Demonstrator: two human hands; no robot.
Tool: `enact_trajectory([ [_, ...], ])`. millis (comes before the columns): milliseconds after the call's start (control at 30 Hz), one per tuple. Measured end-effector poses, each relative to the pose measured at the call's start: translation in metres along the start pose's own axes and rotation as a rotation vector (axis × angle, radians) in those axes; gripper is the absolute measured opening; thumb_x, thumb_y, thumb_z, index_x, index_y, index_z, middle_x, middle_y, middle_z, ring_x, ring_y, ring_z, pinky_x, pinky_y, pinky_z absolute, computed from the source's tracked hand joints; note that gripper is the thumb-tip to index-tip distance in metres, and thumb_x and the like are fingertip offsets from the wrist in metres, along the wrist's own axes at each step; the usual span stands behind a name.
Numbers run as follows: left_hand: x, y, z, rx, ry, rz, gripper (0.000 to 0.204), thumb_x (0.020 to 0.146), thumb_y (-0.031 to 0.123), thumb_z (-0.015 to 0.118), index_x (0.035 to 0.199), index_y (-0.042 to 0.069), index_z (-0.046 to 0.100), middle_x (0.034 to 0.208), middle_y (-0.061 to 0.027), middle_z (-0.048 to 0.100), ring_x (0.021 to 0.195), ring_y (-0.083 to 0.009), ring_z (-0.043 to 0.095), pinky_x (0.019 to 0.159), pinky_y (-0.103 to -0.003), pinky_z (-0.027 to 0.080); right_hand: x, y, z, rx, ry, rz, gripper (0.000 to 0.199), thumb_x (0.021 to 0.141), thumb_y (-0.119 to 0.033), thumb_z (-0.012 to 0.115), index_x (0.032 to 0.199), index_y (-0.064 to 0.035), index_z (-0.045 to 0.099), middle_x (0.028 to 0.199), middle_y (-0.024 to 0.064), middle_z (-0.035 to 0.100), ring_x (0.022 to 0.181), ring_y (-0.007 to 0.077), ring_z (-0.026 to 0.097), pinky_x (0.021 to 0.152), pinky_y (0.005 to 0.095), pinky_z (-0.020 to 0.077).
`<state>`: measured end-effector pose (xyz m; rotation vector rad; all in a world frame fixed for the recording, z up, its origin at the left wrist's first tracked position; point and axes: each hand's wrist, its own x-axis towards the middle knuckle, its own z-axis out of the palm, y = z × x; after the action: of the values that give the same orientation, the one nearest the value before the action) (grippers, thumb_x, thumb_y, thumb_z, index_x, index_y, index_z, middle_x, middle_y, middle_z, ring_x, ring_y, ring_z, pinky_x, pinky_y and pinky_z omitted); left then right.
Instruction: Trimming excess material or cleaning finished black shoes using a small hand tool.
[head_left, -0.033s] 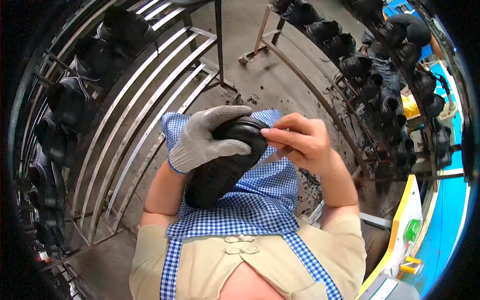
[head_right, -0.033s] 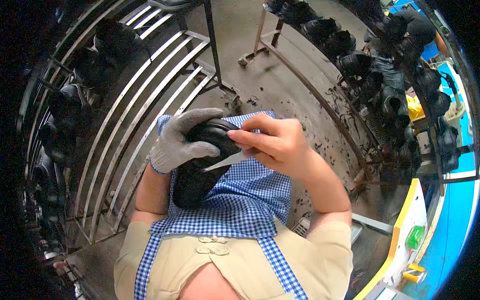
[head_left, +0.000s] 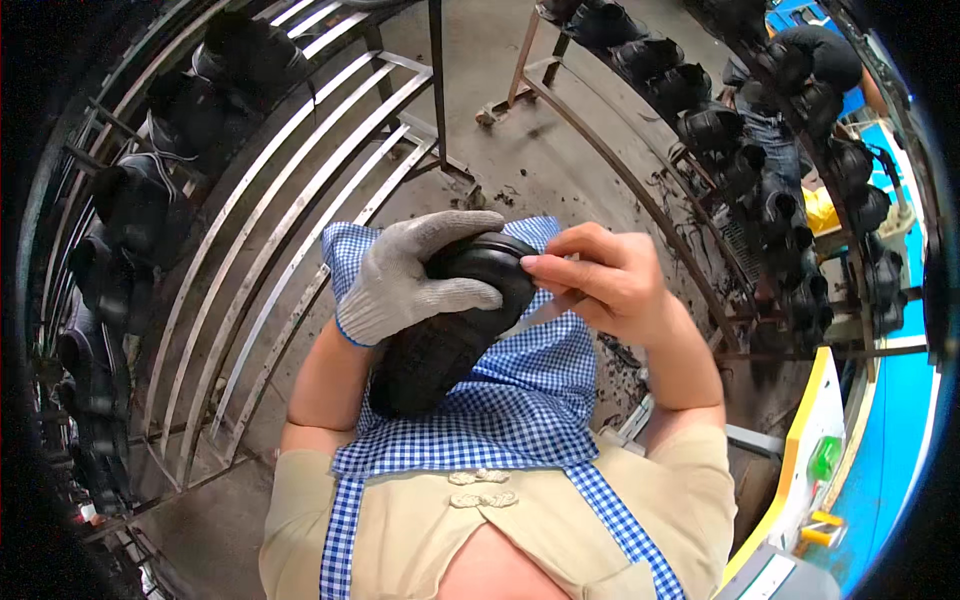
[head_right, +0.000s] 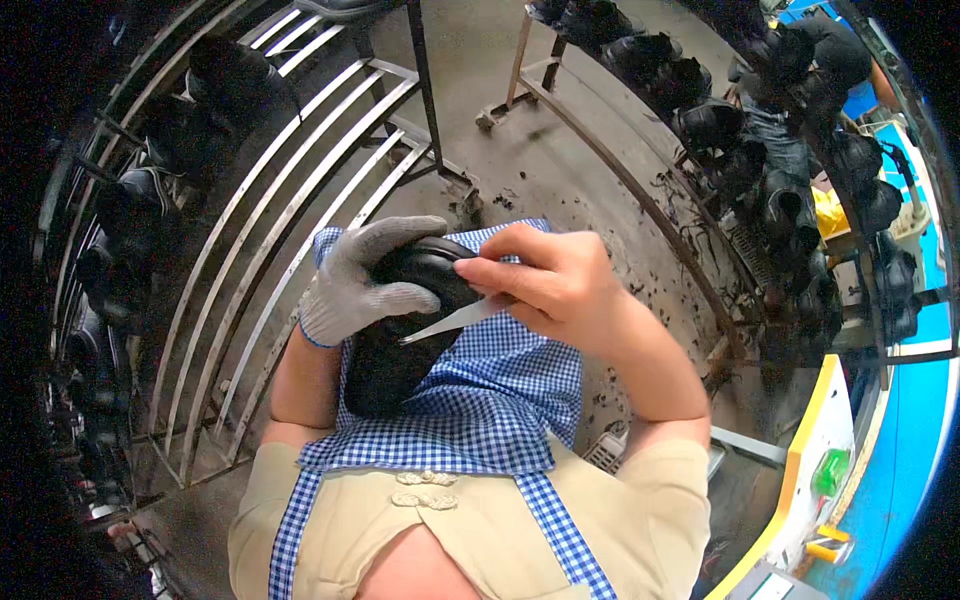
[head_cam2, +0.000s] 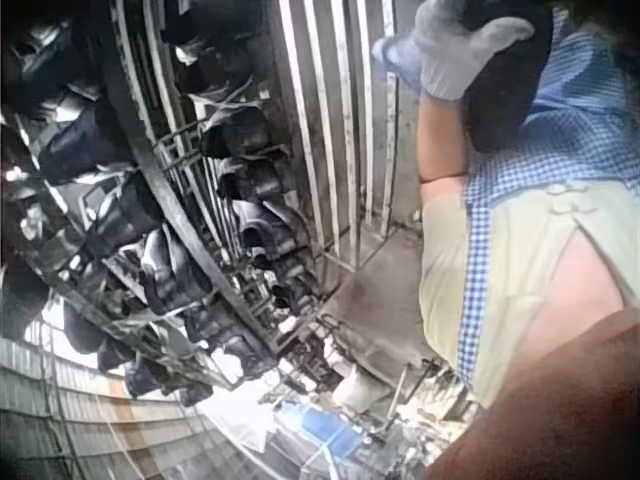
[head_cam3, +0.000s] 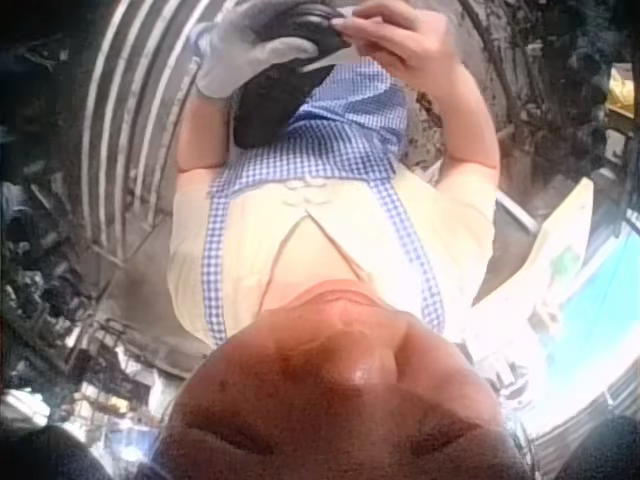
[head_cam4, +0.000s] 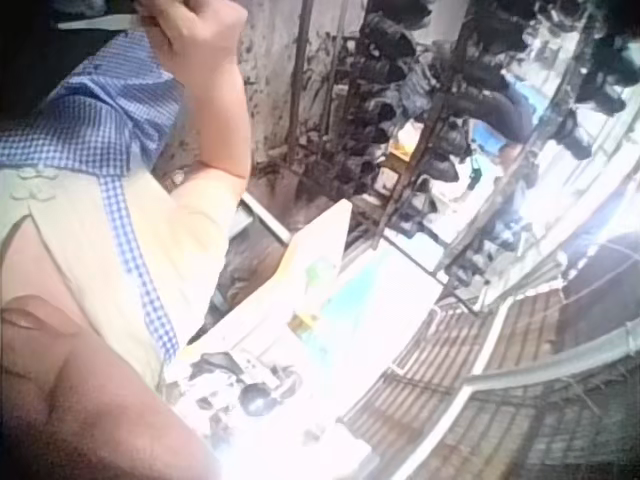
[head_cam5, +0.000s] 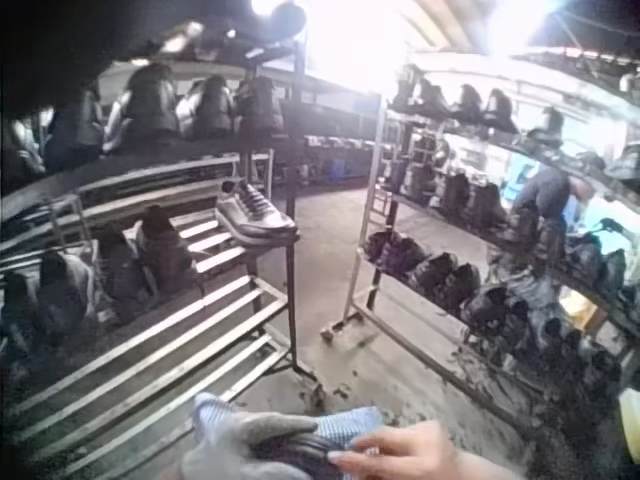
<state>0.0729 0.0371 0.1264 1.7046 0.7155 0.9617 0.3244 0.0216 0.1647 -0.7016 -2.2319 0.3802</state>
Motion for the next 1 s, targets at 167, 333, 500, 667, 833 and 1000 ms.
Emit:
enact_trajectory([
  [167, 0.004, -0.001, 0.012, -0.130, -0.137, -0.174, 0.058, 0.070, 0.021, 0.085, 0.119, 0.001, 0.062, 0.108, -0.0124, 0.068, 0.099, -0.0197, 0.065, 0.090, -0.031, 0.051, 0.004, -0.013, -0.019, -0.181, -0.327, -0.059, 0.028, 0.067, -0.009, 0.075, 0.094, -0.0042, 0.071, 0.086, 0.0046, 0.064, 0.064, 0.0172, 0.067, 0.054, 0.0275, 0.0528],
  [333, 0.014, -0.012, 0.030, 0.014, -0.365, -0.210, 0.055, 0.073, 0.032, 0.079, 0.116, 0.003, 0.063, 0.101, -0.0141, 0.068, 0.095, -0.0212, 0.066, 0.089, -0.030, 0.050, 0.001, -0.021, -0.026, -0.313, -0.587, 0.004, 0.029, 0.064, -0.014, 0.077, 0.088, -0.0061, 0.063, 0.080, 0.0035, 0.055, 0.064, 0.0209, 0.062, 0.053, 0.0316, 0.0504],
  [500, 0.020, -0.031, 0.049, -0.008, -0.520, -0.302, 0.058, 0.072, 0.036, 0.076, 0.117, 0.003, 0.063, 0.104, -0.0133, 0.068, 0.096, -0.0229, 0.065, 0.090, -0.031, 0.049, -0.026, -0.014, -0.018, -0.237, -0.680, 0.159, 0.031, 0.060, -0.012, 0.078, 0.083, -0.0078, 0.057, 0.077, 0.0044, 0.051, 0.064, 0.0235, 0.060, 0.053, 0.0344, 0.0495],
  [667, 0.025, -0.045, 0.062, -0.148, -0.641, -0.462, 0.059, 0.069, 0.035, 0.077, 0.117, 0.004, 0.064, 0.106, -0.0102, 0.067, 0.098, -0.0205, 0.064, 0.092, -0.032, 0.048, -0.068, 0.001, -0.006, -0.019, -0.476, 0.306, 0.027, 0.060, -0.011, 0.074, 0.079, -0.0073, 0.055, 0.075, 0.0044, 0.054, 0.064, 0.0258, 0.061, 0.055, 0.0349, 0.0500],
  [833, 0.028, -0.060, 0.074, -0.146, -0.701, -0.460, 0.058, 0.070, 0.035, 0.077, 0.117, 0.003, 0.064, 0.105, -0.0102, 0.068, 0.098, -0.0193, 0.063, 0.092, -0.031, 0.048, -0.102, 0.018, 0.011, 0.390, -0.177, 0.426, 0.018, 0.063, -0.003, 0.067, 0.075, -0.0033, 0.054, 0.070, 0.0050, 0.054, 0.057, 0.0177, 0.054, 0.052, 0.0283, 0.0438],
  [1000, 0.031, -0.061, 0.078, -0.204, -0.683, -0.568, 0.064, 0.062, 0.033, 0.083, 0.114, 0.000, 0.064, 0.104, -0.0109, 0.066, 0.100, -0.0214, 0.063, 0.096, -0.033, 0.046, -0.119, 0.030, 0.022, 0.555, -0.098, 0.510, 0.013, 0.068, -0.003, 0.063, 0.073, -0.0016, 0.051, 0.067, 0.0026, 0.049, 0.057, 0.0103, 0.046, 0.051, 0.0243, 0.0359],
])
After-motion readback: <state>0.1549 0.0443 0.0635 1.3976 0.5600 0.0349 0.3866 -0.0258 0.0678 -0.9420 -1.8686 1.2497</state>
